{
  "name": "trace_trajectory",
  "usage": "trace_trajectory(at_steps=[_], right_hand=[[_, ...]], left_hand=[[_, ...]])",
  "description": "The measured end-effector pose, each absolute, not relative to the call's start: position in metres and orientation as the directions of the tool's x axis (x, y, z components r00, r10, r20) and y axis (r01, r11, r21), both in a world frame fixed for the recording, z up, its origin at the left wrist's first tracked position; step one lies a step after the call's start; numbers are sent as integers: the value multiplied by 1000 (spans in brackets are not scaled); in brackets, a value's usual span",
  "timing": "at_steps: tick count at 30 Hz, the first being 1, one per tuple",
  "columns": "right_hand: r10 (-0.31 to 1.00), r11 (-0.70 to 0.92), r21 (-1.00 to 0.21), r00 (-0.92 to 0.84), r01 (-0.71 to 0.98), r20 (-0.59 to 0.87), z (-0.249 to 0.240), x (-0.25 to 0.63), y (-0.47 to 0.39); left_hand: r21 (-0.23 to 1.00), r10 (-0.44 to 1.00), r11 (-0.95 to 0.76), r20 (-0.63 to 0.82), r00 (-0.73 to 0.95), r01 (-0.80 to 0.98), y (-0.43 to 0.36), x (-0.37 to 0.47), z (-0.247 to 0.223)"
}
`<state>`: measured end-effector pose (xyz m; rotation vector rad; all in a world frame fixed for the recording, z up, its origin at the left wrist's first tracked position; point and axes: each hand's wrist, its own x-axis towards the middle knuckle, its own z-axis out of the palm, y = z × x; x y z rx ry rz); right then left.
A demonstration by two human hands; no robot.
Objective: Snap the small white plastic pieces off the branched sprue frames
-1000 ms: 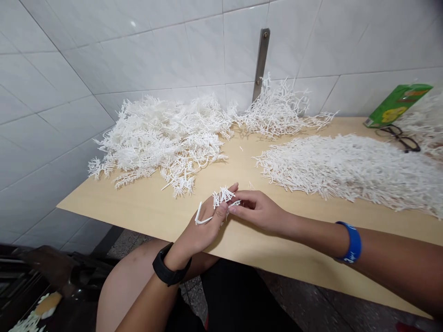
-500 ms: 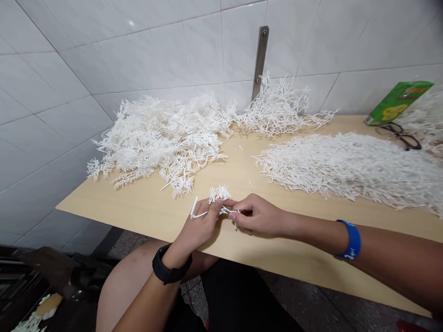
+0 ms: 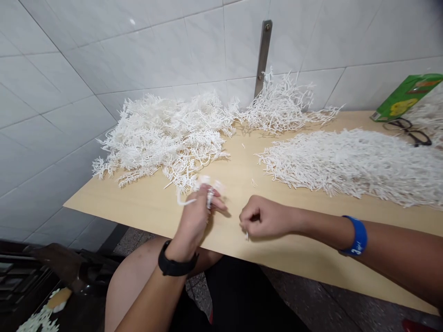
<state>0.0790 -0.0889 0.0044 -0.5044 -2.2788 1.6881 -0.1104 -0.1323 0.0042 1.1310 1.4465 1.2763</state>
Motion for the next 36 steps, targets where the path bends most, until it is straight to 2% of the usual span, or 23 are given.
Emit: trace_trajectory(at_steps=[2, 6, 11, 15, 17, 20, 22, 26, 32, 34, 36], right_hand=[[389, 424, -903, -915, 73, 109, 2, 80, -94], [536, 570, -815, -800, 107, 270, -1, 77, -98], [775, 584, -717, -524, 379, 354, -4, 77, -83], [814, 579, -686, -351, 439, 463, -6, 80, -75], [794, 602, -705, -374, 375, 479, -5, 79, -77], [720, 654, -717, -488, 240, 493, -3, 77, -83], [699, 664, -710, -533, 235, 477, -2, 76, -86], [733, 634, -700, -544, 329, 408, -1, 75, -87], [686, 641, -730, -604, 239, 405, -2, 71, -89], [666, 643, -735, -631, 214, 399, -2, 71, -91], [629, 652, -736, -674, 185, 388, -2, 73, -93]], left_hand=[[993, 964, 64, -87, -250, -100, -130, -112, 3], [998, 992, 55, -57, -111, -24, -133, -107, 3], [996, 988, 40, -52, -148, -80, -136, -105, 2], [1000, 992, 26, -26, -121, 3, -137, -106, 1], [989, 997, 6, 5, -73, 149, -139, -105, 1], [909, 999, -36, 46, -14, 415, -142, -104, 3], [871, 997, -59, 72, -7, 488, -143, -102, 5], [868, 992, -117, 129, 7, 483, -143, -99, 8], [875, 992, -90, 121, -35, 475, -144, -99, 8], [930, 993, -69, 97, -61, 362, -142, -102, 7], [990, 982, -21, 46, -181, 138, -139, -105, 7]])
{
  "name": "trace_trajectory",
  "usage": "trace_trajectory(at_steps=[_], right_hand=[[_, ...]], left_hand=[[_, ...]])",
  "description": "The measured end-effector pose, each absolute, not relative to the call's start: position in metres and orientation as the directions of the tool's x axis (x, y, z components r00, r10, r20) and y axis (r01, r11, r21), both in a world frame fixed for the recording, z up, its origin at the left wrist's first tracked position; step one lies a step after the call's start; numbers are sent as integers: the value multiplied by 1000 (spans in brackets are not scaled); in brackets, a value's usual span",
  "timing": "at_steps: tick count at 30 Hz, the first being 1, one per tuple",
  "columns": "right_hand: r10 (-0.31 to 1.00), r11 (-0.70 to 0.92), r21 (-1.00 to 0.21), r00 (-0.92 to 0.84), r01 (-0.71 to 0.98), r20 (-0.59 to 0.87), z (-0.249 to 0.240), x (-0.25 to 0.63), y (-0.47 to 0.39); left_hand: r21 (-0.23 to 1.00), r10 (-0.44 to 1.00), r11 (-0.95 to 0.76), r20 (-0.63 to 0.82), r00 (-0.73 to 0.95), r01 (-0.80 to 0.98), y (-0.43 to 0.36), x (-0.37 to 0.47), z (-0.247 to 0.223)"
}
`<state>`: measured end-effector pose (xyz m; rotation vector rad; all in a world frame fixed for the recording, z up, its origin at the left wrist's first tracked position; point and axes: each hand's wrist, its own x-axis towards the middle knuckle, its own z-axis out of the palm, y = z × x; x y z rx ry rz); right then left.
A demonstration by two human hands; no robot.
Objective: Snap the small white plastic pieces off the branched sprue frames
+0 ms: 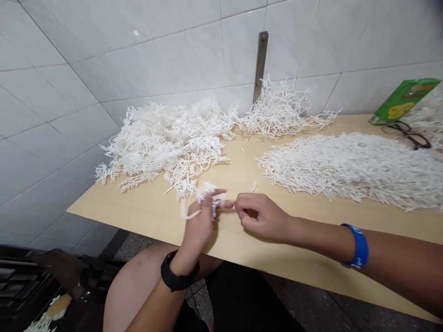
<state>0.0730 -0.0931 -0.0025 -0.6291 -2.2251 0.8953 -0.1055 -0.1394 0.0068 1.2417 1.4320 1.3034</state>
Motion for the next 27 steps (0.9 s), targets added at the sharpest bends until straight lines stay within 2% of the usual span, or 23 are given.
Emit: trace_trajectory(at_steps=[2, 4, 7, 10, 12, 14, 18, 23, 27], right_hand=[[598, 661, -732, -704, 164, 382, -3, 75, -94], [622, 661, -724, -683, 197, 382, -3, 77, -92], [726, 646, -680, -555, 346, 407, -4, 79, -84], [764, 642, -620, -437, 451, 474, -4, 79, -78], [766, 636, -657, -437, 405, 471, -2, 78, -80], [761, 596, -750, -500, 286, 414, -1, 76, -84], [781, 431, -892, -552, 137, 293, -1, 72, -90], [752, 403, -907, -608, 118, 255, 0, 71, -86], [719, 392, -909, -664, 143, 206, 1, 69, -88]], left_hand=[[994, 951, 1, -35, -308, -111, -136, -109, 6], [974, 941, -11, -66, -333, -225, -134, -111, 4], [987, 975, 2, -37, -219, -159, -136, -109, 1], [999, 995, 7, -11, -103, -47, -139, -106, -1], [999, 999, -20, 22, -36, 34, -141, -105, -1], [988, 998, -61, 58, 24, 140, -143, -105, 1], [941, 991, -122, 95, 97, 317, -144, -105, 6], [948, 993, -106, 87, 76, 301, -143, -103, 7], [981, 996, -83, 75, 50, 177, -141, -106, 1]])
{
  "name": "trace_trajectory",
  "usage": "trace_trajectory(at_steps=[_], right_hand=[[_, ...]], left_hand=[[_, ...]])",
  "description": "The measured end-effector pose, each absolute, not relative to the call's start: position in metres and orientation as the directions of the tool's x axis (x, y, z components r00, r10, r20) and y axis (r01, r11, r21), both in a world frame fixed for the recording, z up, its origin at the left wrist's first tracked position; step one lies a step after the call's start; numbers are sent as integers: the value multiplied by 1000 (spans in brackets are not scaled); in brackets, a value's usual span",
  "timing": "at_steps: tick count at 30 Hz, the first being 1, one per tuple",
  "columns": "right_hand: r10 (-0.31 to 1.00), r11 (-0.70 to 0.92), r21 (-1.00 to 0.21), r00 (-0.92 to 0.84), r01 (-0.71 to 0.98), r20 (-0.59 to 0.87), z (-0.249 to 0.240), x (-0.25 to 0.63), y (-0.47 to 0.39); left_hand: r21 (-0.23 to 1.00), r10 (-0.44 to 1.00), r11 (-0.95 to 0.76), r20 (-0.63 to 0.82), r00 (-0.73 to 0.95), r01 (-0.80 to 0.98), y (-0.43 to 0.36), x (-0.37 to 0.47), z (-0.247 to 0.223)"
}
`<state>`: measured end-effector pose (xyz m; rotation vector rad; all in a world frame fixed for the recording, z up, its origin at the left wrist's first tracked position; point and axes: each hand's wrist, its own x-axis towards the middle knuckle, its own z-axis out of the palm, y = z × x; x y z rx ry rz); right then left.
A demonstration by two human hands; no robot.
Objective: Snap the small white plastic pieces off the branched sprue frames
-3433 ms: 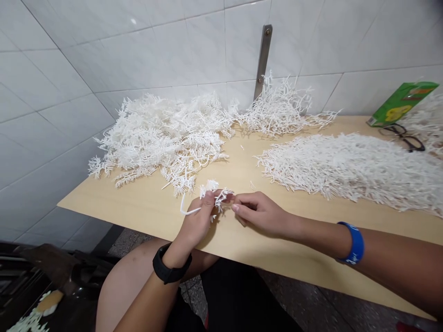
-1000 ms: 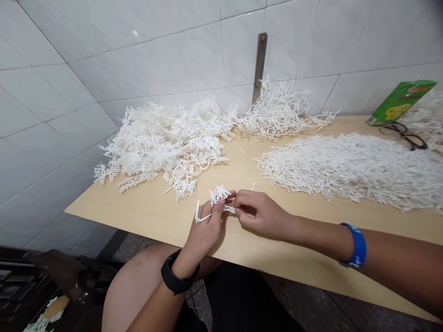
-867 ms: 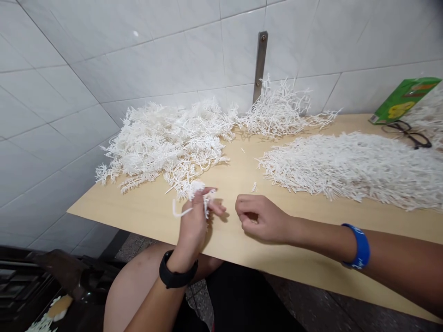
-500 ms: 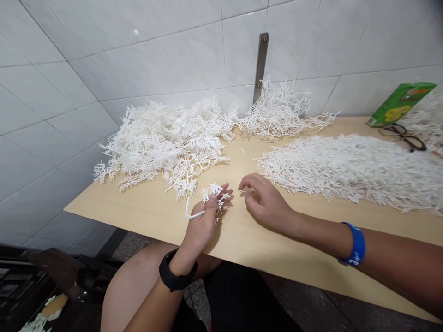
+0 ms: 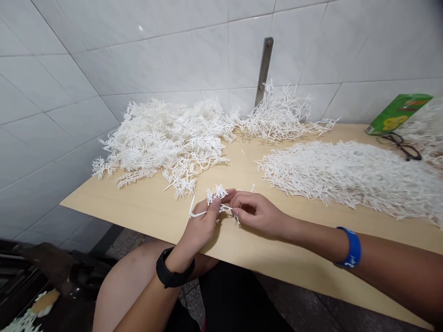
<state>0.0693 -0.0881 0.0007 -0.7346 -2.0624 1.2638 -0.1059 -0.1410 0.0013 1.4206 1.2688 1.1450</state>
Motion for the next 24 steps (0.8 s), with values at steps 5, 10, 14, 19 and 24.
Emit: trace_trajectory(at_steps=[5, 10, 14, 19, 24], right_hand=[[663, 534, -839, -667, 103, 340, 0, 74, -94], [678, 714, -627, -530, 311, 510, -4, 78, -84], [730, 678, -622, -457, 391, 509, -4, 77, -83], [687, 547, -829, -629, 116, 365, 5, 71, -96], [719, 381, -921, -652, 80, 241, 4, 69, -94]], left_hand=[[982, 973, -6, -38, -229, -188, -135, -115, 0], [954, 987, 23, -69, -145, -298, -137, -113, 3], [994, 1000, -28, 29, 1, -101, -143, -106, 2], [977, 983, -136, 114, 141, 163, -148, -102, 3], [941, 978, -185, 149, 142, 284, -149, -102, 7]])
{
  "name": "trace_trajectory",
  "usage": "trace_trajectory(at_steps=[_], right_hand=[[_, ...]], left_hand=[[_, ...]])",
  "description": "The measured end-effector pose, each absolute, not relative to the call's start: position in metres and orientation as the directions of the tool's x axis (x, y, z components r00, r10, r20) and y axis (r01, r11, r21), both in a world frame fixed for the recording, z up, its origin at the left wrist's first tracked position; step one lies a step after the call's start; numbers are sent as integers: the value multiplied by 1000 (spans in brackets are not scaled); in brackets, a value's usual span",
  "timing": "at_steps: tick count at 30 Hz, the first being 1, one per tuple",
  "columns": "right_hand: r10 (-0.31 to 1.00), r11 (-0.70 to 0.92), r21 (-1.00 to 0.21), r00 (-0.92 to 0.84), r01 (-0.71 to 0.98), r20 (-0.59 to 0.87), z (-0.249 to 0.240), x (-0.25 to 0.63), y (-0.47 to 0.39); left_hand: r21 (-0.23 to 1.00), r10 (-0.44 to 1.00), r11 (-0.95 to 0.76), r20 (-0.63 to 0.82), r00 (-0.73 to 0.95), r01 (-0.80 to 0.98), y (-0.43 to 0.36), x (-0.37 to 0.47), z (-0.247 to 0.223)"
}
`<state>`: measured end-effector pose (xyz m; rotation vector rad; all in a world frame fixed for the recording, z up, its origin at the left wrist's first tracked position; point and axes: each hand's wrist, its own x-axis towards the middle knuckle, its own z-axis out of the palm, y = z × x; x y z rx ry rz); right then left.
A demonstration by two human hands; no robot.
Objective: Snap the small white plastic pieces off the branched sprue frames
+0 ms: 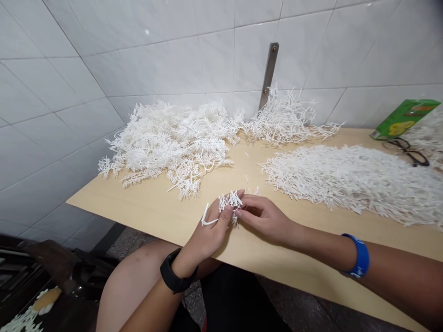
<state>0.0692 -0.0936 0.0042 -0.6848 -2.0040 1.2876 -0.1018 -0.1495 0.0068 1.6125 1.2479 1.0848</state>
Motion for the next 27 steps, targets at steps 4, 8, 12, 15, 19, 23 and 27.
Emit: trace_trajectory(at_steps=[4, 8, 12, 15, 19, 23, 27], right_hand=[[707, 353, -933, -674, 75, 213, 2, 69, -93], [635, 381, -924, -736, 34, 234, 3, 70, -99], [610, 570, -817, -712, 88, 349, 1, 72, -96], [733, 622, -724, -547, 299, 404, -2, 75, -87], [768, 620, -686, -475, 382, 429, -1, 76, -85], [739, 552, -809, -568, 203, 362, 4, 72, -95], [743, 386, -916, -626, 112, 237, 1, 67, -96]], left_hand=[[949, 986, -156, 131, 107, 274, -147, -104, 6], [989, 992, -39, 55, -113, 141, -141, -108, 2], [955, 964, -12, -68, -256, -297, -136, -110, 2], [981, 987, 20, -51, -155, -193, -137, -108, 1], [1000, 999, -31, 31, -21, 2, -142, -102, 0], [979, 994, -113, 108, 35, 170, -144, -100, 0], [963, 979, -161, 128, 156, 218, -147, -101, 1]])
